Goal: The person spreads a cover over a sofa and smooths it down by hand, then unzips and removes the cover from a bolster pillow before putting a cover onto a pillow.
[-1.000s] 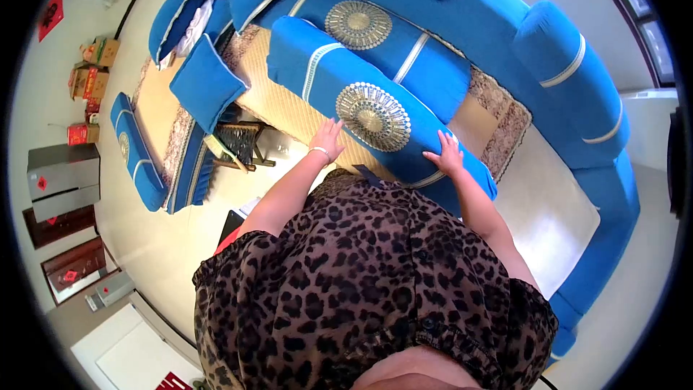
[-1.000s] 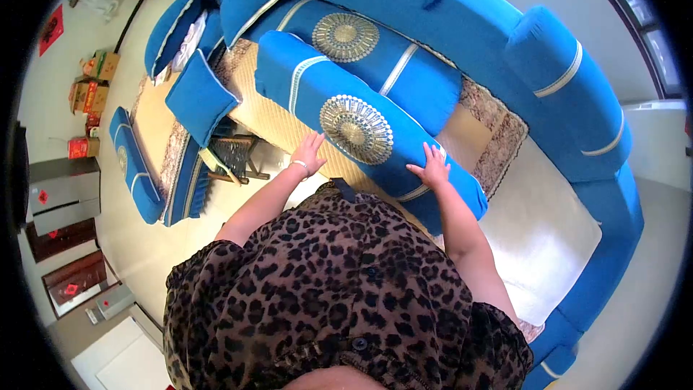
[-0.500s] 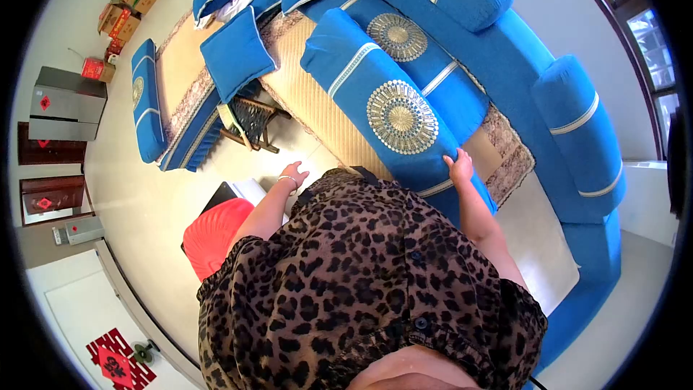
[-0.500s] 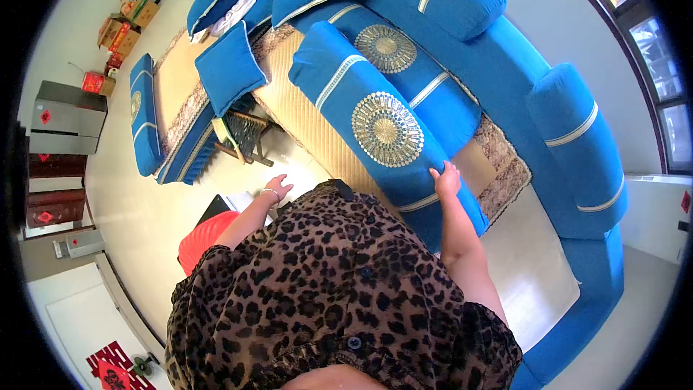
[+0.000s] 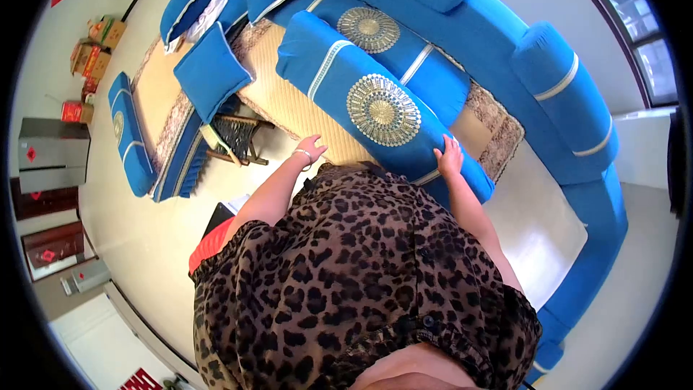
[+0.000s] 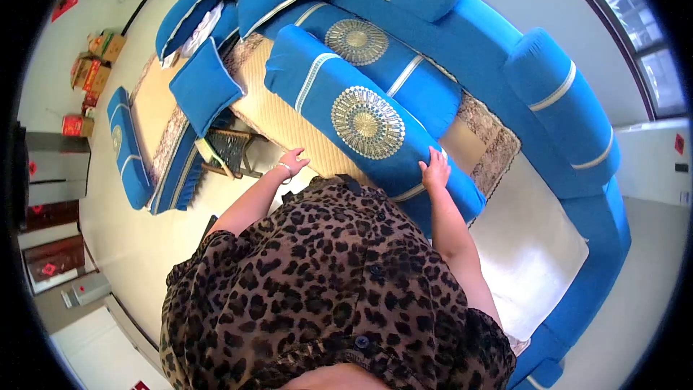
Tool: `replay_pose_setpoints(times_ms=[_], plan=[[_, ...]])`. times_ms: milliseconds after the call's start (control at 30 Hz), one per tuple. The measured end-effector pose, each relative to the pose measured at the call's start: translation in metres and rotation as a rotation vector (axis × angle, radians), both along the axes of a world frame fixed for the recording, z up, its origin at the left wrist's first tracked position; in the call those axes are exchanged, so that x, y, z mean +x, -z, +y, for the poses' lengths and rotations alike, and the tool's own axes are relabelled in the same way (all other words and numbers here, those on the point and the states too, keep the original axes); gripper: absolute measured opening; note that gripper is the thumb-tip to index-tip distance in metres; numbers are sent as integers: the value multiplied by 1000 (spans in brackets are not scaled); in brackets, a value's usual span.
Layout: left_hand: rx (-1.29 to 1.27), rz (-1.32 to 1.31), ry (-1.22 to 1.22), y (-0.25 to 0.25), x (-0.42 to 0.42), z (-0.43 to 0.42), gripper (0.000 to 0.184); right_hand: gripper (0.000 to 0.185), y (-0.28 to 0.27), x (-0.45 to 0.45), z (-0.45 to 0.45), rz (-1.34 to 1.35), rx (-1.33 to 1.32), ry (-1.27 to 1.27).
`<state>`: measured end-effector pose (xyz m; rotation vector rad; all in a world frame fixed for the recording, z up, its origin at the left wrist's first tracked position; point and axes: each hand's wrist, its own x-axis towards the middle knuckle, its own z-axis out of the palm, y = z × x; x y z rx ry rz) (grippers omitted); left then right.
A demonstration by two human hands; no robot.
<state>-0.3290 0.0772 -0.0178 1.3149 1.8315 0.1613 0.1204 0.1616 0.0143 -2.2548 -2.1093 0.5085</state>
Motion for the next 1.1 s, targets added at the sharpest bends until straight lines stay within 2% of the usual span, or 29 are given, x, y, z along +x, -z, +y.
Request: replay_pose_setpoints(times_ms=[167,400,467,533,700,833,933,967,1067,1100], plan=[[102,-38,137,0,11,69,62,74,-12,10,-25,-70,-111,52],[-15,-93,175,-3,7,92,60,70,-14,5,-28,-64,-121,128],[11,-94,184,2,-1,93,59,69,-23,3,-20,-48,-180,176],[42,-74,203,2,-9,96,58,64,-24,4,-16,-42,-130,148],[167,8,302,-39,-6,120,61,56,-50,5,-8,-40,-82,16],[345,81,359,-72,14,143,70,56,-61,4,10,61,-238,8],[281,153,477,-94,40,157,75,55,-44,10,43,49,-358,-86],[314,211,537,-87,42,157,76,62,-29,7,50,132,-293,-119],[166,314,553,-95,48,163,74,82,52,4,64,263,107,-217],[241,314,557,-88,46,163,67,89,54,1,73,325,-64,-155]])
